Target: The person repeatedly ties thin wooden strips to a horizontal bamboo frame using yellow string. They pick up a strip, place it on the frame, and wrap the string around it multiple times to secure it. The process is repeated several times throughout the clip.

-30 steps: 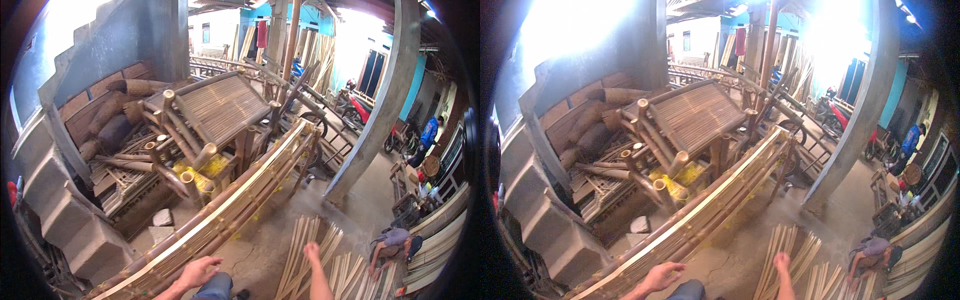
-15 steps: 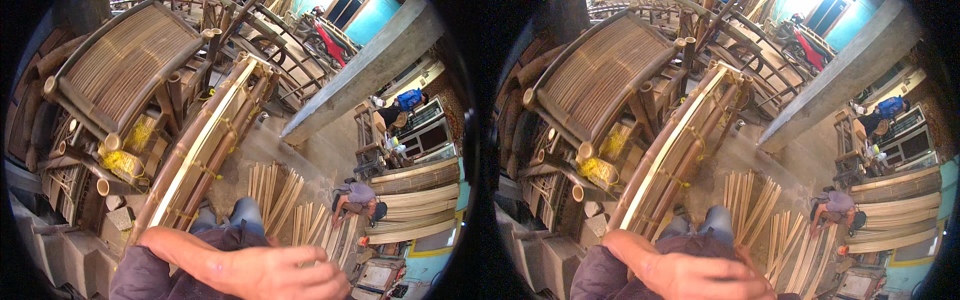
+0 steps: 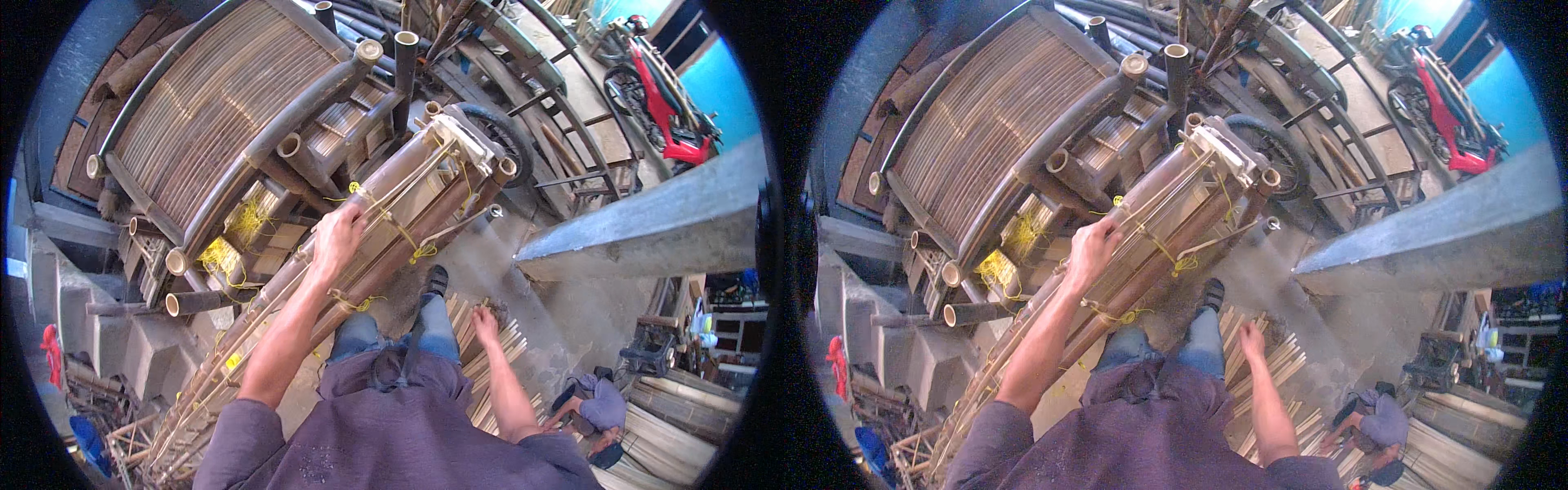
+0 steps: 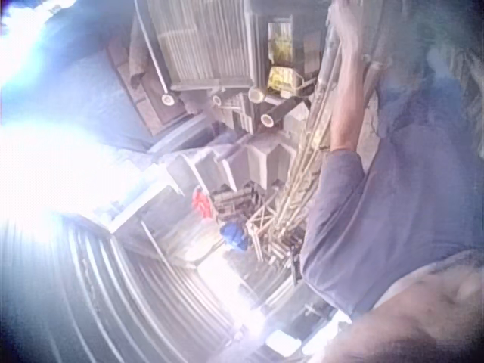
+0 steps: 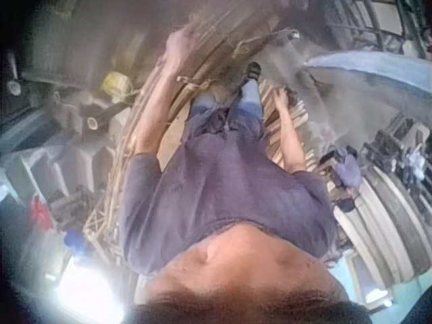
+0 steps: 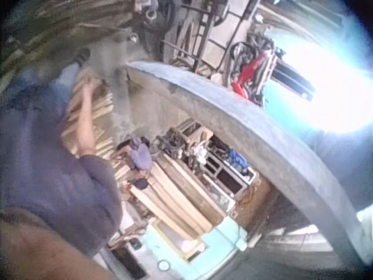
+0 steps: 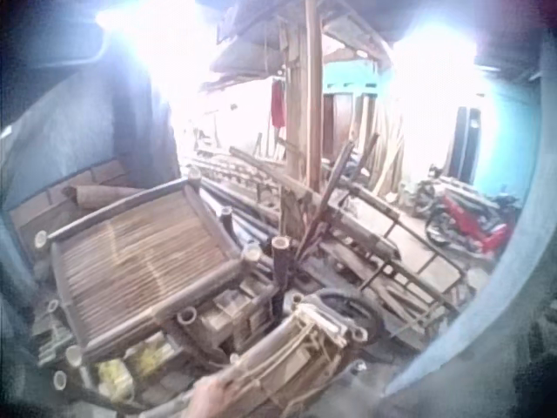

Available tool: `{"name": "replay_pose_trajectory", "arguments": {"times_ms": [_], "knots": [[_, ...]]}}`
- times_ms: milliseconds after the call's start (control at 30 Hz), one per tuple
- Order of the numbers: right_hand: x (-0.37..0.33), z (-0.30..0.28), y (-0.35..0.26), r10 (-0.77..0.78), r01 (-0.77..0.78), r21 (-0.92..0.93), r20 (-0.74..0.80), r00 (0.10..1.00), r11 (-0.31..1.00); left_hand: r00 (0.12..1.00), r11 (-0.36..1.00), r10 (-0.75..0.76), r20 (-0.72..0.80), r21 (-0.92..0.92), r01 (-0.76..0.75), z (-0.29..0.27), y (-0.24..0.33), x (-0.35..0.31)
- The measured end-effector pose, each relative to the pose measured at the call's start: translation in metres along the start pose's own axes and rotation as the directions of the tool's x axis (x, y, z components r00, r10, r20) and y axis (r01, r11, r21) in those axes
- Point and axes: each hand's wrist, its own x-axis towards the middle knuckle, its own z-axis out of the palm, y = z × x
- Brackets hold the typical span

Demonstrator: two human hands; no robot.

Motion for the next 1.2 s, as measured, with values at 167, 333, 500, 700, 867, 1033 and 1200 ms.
{"name": "replay_pose_trajectory", "arguments": {"times_ms": [167,333,500,700,867,1033,1200], "knots": [[0.013,-0.078,-0.232,-0.386,0.232,0.438,0.304,0.871,0.869,0.987,0.999,0.023,-0.161,0.043,-0.016,0.018,0.015,-0.006],[0.03,-0.059,-0.323,-0.192,-0.131,0.378,0.703,0.684,0.917,0.974,0.992,-0.122,-0.19,0.006,0.125,0.03,0.035,-0.006],[0.044,-0.168,-0.411,-0.765,0.803,0.177,0.471,0.439,0.569,0.901,0.961,-0.264,-0.345,-0.01,0.278,0.055,0.044,-0.005],[0.061,-0.089,-0.578,-0.714,0.875,0.448,0.55,-0.433,-0.186,0.81,0.976,-0.102,-0.578,0.102,0.195,0.065,0.042,-0.005],[0.191,0.007,-0.519,-0.493,0.834,-0.524,0.687,0.534,0.173,0.882,0.987,-0.1,-0.46,0.067,0.147,0.071,0.044,0.004],[0.15,-0.02,-0.518,-0.609,0.593,0.324,0.699,0.374,0.737,0.831,0.987,-0.133,-0.54,0.009,0.163,0.07,0.04,-0.006],[0.061,-0.072,-0.354,-0.636,0.811,0.346,0.771,0.041,0.472,0.877,0.971,-0.228,-0.423,-0.028,0.239,0.051,0.046,-0.003]]}}
